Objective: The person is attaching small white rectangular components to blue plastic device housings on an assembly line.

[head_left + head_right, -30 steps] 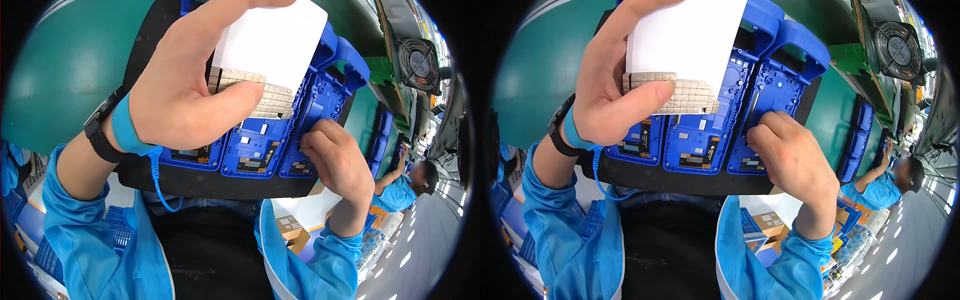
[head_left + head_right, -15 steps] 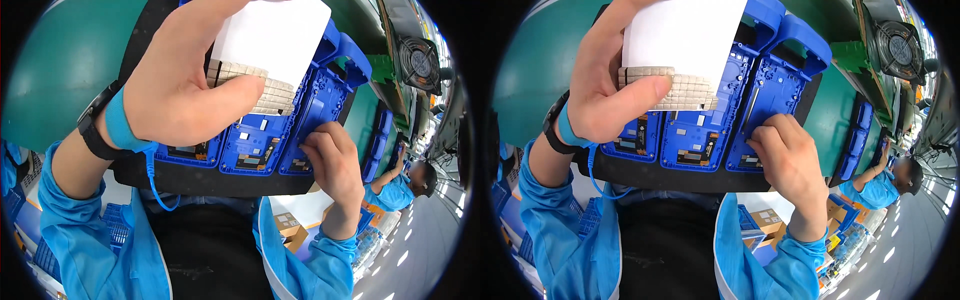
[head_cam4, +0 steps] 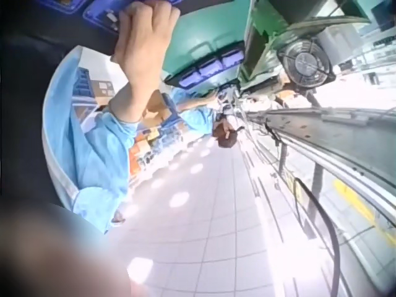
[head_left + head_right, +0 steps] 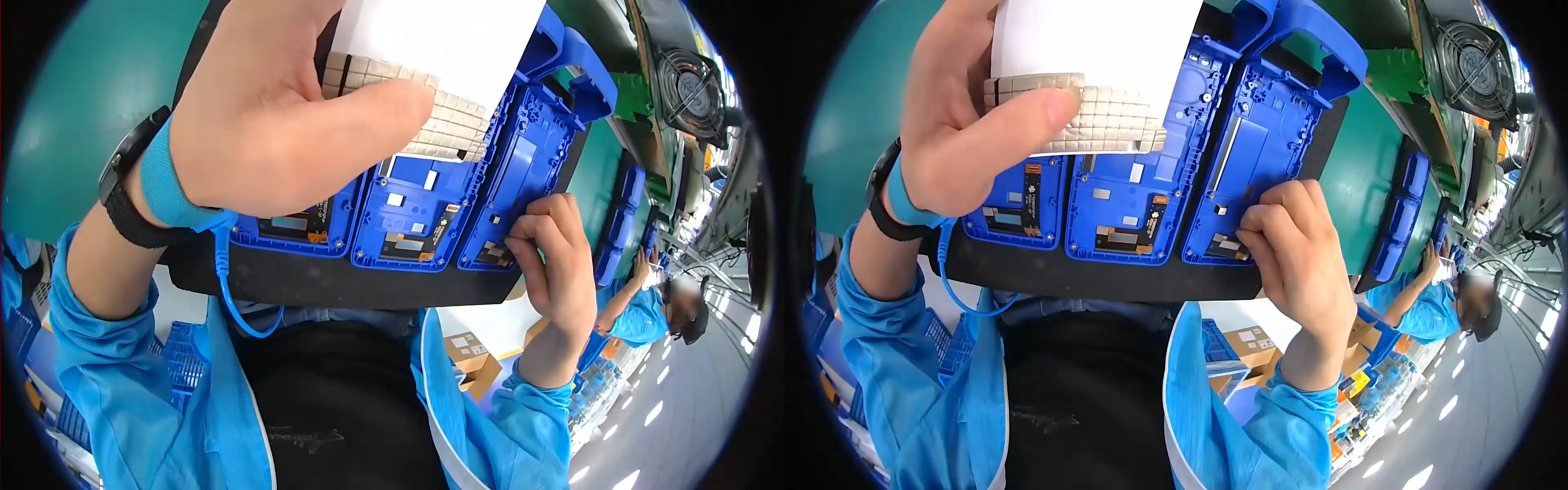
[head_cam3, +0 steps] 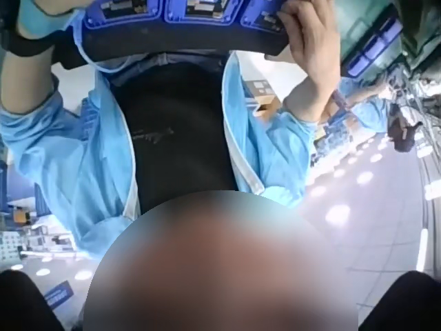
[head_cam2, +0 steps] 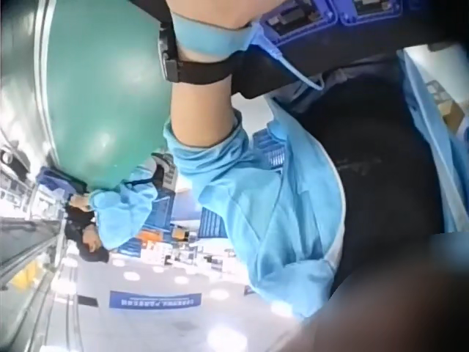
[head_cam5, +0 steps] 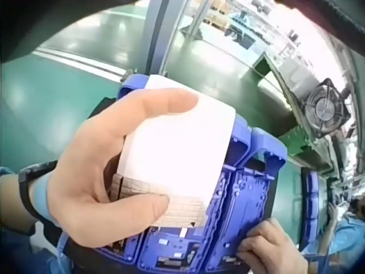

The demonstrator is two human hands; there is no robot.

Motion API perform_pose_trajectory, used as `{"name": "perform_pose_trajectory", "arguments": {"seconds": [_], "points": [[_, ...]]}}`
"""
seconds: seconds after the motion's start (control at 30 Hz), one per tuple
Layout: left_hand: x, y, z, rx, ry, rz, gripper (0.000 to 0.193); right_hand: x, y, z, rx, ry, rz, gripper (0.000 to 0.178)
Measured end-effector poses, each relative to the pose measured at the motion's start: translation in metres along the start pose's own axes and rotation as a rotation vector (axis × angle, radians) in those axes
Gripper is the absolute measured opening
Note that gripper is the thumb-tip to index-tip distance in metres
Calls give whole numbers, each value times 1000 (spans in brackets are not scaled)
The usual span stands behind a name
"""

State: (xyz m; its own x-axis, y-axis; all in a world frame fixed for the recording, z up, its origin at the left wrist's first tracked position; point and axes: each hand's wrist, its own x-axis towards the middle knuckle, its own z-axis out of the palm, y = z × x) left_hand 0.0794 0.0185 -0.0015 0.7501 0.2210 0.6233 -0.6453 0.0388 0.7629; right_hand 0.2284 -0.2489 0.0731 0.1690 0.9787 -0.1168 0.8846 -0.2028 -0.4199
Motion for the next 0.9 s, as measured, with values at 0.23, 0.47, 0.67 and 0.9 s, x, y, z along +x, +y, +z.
{"name": "perform_pose_trajectory", "arguments": {"seconds": [0.23,0.47,0.67,0.9], "points": [[-22,1,-12,95,25,-58,68,0,0,-2,-27,-29,-20,18],[-29,3,-9,200,46,-115,67,-1,0,1,-53,-17,-15,18],[-23,10,-2,297,69,-154,67,1,0,-2,-22,-1,11,19],[0,13,8,453,19,-65,76,13,-21,-14,20,262,54,23]]}}
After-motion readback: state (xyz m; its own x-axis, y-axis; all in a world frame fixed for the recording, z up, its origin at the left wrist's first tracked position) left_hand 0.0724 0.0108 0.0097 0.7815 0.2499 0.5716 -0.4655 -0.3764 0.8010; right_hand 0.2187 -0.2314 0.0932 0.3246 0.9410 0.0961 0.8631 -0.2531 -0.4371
